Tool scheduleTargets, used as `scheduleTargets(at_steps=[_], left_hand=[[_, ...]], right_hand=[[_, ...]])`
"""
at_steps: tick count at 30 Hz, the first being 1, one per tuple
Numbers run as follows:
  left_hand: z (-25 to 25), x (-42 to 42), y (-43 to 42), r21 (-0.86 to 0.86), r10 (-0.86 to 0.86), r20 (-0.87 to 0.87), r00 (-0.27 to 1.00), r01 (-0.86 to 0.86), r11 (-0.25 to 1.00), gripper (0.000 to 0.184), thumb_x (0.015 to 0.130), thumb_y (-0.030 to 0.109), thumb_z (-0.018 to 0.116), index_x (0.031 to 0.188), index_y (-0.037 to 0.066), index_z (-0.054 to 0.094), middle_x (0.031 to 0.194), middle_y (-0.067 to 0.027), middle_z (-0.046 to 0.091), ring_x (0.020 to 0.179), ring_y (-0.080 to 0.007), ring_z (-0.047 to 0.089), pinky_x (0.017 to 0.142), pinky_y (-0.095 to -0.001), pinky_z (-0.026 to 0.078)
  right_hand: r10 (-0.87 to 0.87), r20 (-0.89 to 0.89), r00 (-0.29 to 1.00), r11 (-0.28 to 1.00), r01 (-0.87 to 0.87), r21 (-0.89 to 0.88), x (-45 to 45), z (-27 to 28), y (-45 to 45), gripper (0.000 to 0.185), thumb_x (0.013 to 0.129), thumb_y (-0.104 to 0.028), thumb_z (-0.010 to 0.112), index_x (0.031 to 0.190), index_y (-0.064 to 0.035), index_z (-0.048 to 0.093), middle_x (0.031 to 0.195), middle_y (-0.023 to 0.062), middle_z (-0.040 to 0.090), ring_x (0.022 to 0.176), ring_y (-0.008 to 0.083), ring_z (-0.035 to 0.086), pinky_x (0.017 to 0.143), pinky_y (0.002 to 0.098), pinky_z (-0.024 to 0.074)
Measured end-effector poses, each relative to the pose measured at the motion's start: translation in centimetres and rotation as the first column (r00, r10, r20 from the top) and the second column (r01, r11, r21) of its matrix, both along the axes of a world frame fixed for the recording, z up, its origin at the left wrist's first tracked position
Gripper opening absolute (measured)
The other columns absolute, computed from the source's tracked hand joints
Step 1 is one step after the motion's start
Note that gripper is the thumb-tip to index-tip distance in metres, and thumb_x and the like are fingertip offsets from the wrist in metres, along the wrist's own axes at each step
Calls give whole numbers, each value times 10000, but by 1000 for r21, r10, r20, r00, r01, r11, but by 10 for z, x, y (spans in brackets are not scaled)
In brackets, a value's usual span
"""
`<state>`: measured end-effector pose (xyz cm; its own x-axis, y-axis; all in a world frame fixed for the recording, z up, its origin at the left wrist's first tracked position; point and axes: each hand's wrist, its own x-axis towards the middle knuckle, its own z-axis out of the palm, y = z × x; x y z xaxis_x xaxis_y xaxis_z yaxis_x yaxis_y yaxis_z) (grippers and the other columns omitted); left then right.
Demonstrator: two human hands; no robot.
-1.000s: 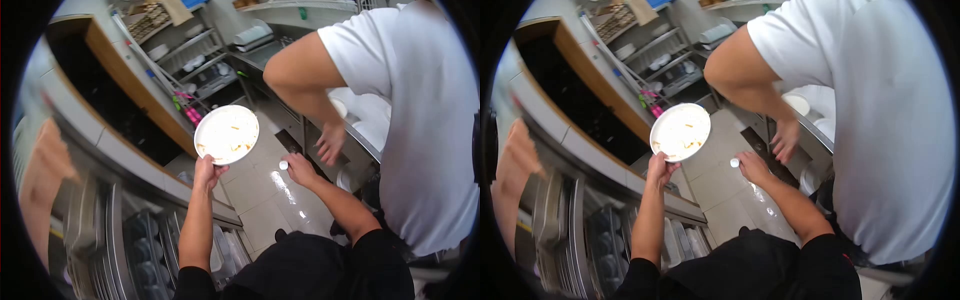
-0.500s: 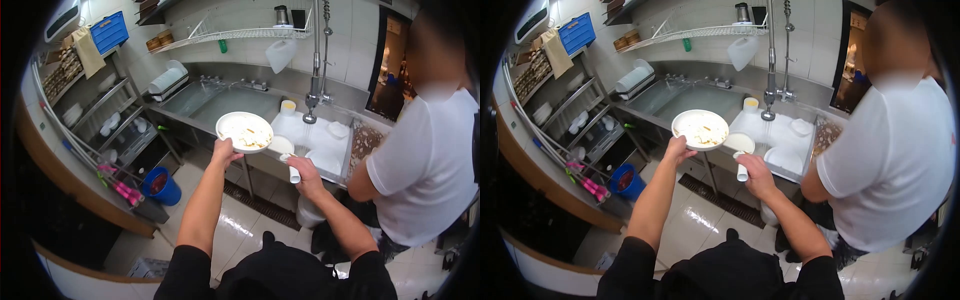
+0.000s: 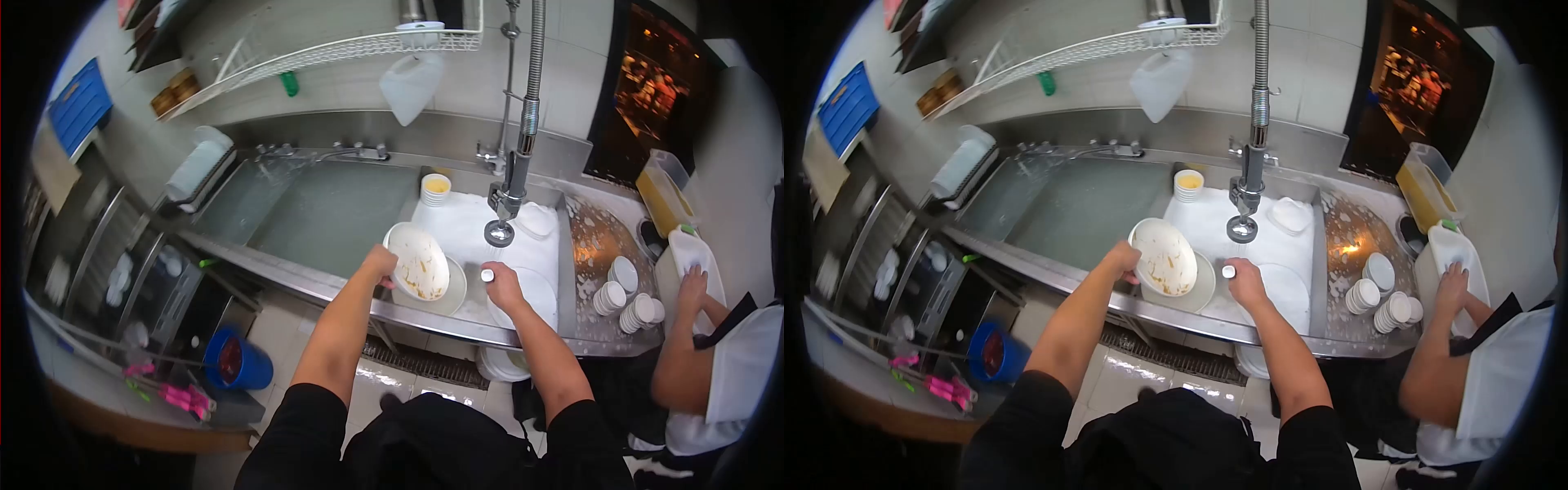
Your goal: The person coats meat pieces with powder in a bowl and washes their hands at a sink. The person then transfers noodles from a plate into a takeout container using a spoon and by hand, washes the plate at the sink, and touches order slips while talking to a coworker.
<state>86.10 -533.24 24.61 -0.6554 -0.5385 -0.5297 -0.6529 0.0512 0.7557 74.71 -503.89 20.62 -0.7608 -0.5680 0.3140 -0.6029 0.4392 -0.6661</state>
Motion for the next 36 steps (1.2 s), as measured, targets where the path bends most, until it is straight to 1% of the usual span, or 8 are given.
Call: scheduleTargets(at_steps=[10, 13, 16, 18, 21, 26, 30, 36], left_hand=[[-125, -26, -48, 343, -342, 145, 929, 277, 898, 353, 902, 90, 545, 1193, -105, 507, 1000, -250, 651, 864, -380, 691, 649, -509, 604], [-72, -25, -34, 72, -372, 197, 907, 365, 928, 437, 924, 187, 561, 1252, -91, 485, 1085, -254, 630, 1042, -336, 651, 848, -526, 551], [-84, -40, -4, -425, -779, 35, 626, 715, 555, 631, 955, 403, 516, 1425, 10, 364, 1274, -244, 555, 1237, -282, 533, 970, -453, 473], [-28, -58, 45, 358, -788, -212, 577, 797, 487, 658, 970, 468, 490, 1414, -3, 373, 1344, -223, 516, 1273, -289, 495, 1007, -423, 452], [-48, -91, 127, 754, -309, -229, 923, 369, 543, 455, 988, 403, 471, 1220, 16, 525, 999, -147, 616, 835, -237, 602, 718, -414, 507], [-65, -139, 178, 838, -183, -128, 975, 205, 506, 295, 993, 310, 459, 967, 24, 524, 815, -130, 584, 541, -238, 522, 519, -427, 475], [-90, -173, 175, 896, -105, -162, 981, 191, 401, 229, 1002, 236, 433, 1015, 28, 528, 892, -153, 593, 658, -265, 594, 562, -427, 522], [-105, -173, 131, 939, 199, -285, 938, 230, 257, 325, 1037, 295, 392, 1265, 73, 461, 1080, -170, 602, 823, -295, 644, 664, -450, 571]], right_hand=[[-325, 395, 859, 912, 396, -110, -19, -33, 7, 177, 854, -66, 674, 1028, -39, 673, 996, 141, 693, 930, 257, 675, 827, 336, 535], [-228, 737, 636, 655, 661, -368, -10, -19, -13, 158, 897, -46, 629, 1046, 4, 635, 957, 123, 672, 901, 212, 671, 778, 306, 554], [-151, 832, 533, 354, 816, -458, -10, -7, -32, 235, 963, -95, 523, 1172, 11, 537, 1019, 140, 627, 893, 218, 671, 739, 288, 573], [-81, 884, 461, 164, 881, -444, -10, -4, -41, 284, 977, -134, 477, 1226, 0, 497, 1039, 150, 593, 898, 238, 665, 730, 300, 577], [-38, 912, 409, 67, 911, -406, 2, 3, -52, 282, 963, -115, 479, 1221, -4, 503, 1009, 142, 579, 866, 241, 661, 726, 307, 573], [-245, 856, 455, 60, 889, -455, 30, 4, -55, 294, 917, -54, 543, 1207, -14, 570, 984, 144, 630, 877, 215, 651, 747, 302, 541], [-700, 181, 690, 623, 715, -316, 55, 6, -56, 272, 911, -6, 541, 1167, -6, 632, 1155, 155, 660, 1073, 283, 635, 961, 301, 456], [-561, 152, 814, 825, 565, 13, 95, 29, -70, 477, 872, -83, 597, 1334, -3, 509, 1202, 245, 619, 1221, 366, 541, 1032, 338, 410]])
